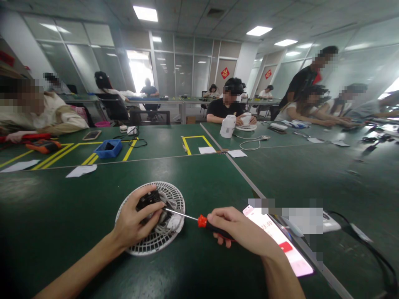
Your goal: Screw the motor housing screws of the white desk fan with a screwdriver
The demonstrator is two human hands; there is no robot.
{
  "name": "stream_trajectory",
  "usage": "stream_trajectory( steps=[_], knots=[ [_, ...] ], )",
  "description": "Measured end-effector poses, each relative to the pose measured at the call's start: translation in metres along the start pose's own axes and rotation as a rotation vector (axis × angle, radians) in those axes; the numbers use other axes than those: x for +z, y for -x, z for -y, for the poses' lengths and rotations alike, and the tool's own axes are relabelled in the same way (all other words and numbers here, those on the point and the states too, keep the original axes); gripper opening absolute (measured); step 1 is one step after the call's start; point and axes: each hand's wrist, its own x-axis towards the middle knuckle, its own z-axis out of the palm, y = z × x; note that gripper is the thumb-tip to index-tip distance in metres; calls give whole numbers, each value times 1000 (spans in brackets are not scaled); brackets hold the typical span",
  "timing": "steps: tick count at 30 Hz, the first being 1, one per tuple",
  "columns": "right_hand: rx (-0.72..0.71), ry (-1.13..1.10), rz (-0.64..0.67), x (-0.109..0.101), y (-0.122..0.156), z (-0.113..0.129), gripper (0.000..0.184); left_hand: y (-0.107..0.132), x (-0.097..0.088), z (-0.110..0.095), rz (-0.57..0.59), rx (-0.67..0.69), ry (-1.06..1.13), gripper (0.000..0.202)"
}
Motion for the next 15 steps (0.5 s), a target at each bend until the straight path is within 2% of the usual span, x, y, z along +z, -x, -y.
stream_trajectory(
  steps=[3,6,10,15],
  knots=[
    [23,61,-3,3,1,3,57,2,1,1,8,22,-14,26],
    [24,108,-16,6,2,7,47,4,2,3,16,52,-49,28],
    [23,69,-36,6,2,4,52,6,2,6,19,80,-88,28],
    [-4,28,0,6,-3,-1,50,6,1,8,17,84,-115,29]
  ],
)
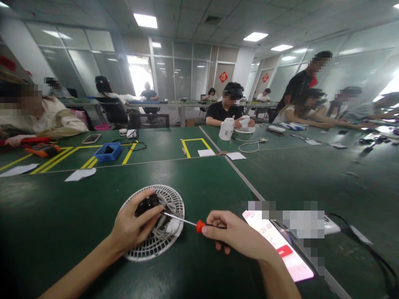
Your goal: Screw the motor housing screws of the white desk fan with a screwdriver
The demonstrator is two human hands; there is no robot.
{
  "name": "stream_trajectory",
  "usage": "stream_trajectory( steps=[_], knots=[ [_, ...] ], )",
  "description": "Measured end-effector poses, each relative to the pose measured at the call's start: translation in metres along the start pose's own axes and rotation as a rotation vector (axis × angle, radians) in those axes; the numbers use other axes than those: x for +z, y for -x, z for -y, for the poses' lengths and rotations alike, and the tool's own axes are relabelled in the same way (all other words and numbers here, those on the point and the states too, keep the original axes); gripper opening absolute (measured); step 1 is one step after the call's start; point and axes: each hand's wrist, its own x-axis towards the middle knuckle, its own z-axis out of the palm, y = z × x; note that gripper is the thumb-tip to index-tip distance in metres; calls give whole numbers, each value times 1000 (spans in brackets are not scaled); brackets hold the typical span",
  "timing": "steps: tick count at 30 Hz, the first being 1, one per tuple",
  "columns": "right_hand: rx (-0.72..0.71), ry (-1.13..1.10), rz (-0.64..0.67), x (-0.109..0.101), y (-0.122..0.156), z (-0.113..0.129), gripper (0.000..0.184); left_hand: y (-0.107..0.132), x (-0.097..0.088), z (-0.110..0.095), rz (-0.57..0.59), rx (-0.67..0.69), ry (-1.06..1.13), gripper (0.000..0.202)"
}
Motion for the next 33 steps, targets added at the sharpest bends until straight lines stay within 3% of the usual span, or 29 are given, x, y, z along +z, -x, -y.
stream_trajectory(
  steps=[5,9,16,21,27,33],
  knots=[
    [43,28,17,3,-1,2,65,0,0,-1,-6,3,0,29],
    [18,100,14,2,4,5,52,-1,0,-1,-8,0,2,28],
    [-7,-25,21,0,4,5,49,-1,0,-1,-10,-6,22,27],
    [21,-20,22,2,3,7,60,-1,0,-2,-15,-6,23,28],
    [-77,34,-13,2,4,8,49,-1,-1,-2,-21,-18,35,29],
    [-14,-92,54,2,1,3,44,1,0,-3,-18,-26,30,29]
  ],
)
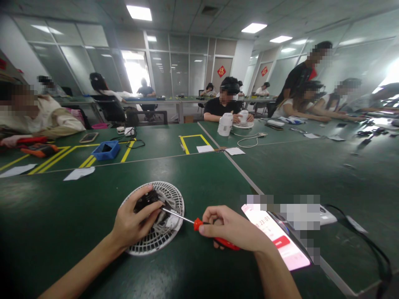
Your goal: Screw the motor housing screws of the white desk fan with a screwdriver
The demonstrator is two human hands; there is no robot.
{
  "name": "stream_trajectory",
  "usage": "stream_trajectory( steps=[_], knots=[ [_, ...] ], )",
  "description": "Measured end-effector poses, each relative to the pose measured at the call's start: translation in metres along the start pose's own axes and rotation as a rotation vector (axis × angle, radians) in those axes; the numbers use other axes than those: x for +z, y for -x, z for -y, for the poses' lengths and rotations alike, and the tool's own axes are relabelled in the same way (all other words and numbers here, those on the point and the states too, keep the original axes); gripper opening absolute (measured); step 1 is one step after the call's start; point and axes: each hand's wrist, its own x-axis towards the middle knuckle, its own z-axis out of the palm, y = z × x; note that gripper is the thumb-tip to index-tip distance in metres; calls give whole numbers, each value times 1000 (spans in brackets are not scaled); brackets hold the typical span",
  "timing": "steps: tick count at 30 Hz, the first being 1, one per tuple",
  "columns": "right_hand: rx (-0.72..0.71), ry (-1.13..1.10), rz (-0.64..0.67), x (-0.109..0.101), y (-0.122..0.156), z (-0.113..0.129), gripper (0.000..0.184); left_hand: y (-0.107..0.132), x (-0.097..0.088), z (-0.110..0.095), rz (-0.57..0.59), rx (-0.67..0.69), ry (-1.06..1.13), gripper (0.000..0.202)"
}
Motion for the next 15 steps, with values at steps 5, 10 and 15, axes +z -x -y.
stream_trajectory(
  steps=[5,10,15],
  knots=[
    [35,16,-12,1,-2,-3,56,1,1,0,9,-8,9,29],
    [-24,41,-49,3,0,3,53,0,0,0,10,4,4,29],
    [2,-22,-41,0,-2,-1,50,0,1,1,10,12,6,28]
  ],
)
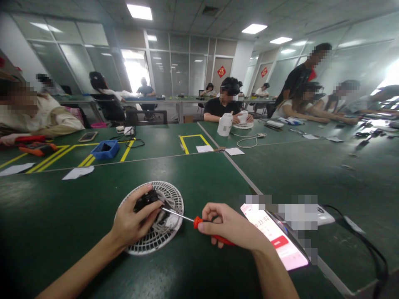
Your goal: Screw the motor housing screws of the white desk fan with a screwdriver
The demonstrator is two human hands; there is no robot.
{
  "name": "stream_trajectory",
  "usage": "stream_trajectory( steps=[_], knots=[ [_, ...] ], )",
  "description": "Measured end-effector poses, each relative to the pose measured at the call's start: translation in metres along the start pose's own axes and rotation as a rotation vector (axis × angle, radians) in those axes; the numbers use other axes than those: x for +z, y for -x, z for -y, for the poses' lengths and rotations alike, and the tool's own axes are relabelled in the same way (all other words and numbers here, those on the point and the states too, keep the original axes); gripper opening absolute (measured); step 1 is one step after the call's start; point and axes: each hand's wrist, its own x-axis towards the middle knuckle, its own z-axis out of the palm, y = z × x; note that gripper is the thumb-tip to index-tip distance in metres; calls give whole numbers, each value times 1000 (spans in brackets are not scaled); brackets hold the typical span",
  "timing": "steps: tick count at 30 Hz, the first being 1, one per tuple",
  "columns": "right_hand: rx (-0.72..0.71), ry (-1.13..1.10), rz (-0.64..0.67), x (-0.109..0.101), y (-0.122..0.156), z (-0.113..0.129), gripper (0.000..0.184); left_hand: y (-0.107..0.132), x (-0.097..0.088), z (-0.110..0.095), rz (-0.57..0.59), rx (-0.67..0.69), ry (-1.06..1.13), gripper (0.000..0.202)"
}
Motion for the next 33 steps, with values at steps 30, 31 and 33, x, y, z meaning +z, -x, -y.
stream_trajectory(
  steps=[30,31,33],
  knots=[
    [-57,-111,82,-5,-5,-9,45,3,3,1,-62,-38,67,68],
    [-56,-111,84,-4,-5,-9,46,3,4,1,-77,-51,88,75],
    [-64,-112,87,-3,-5,-9,46,2,4,0,-96,-74,121,84]
  ],
)
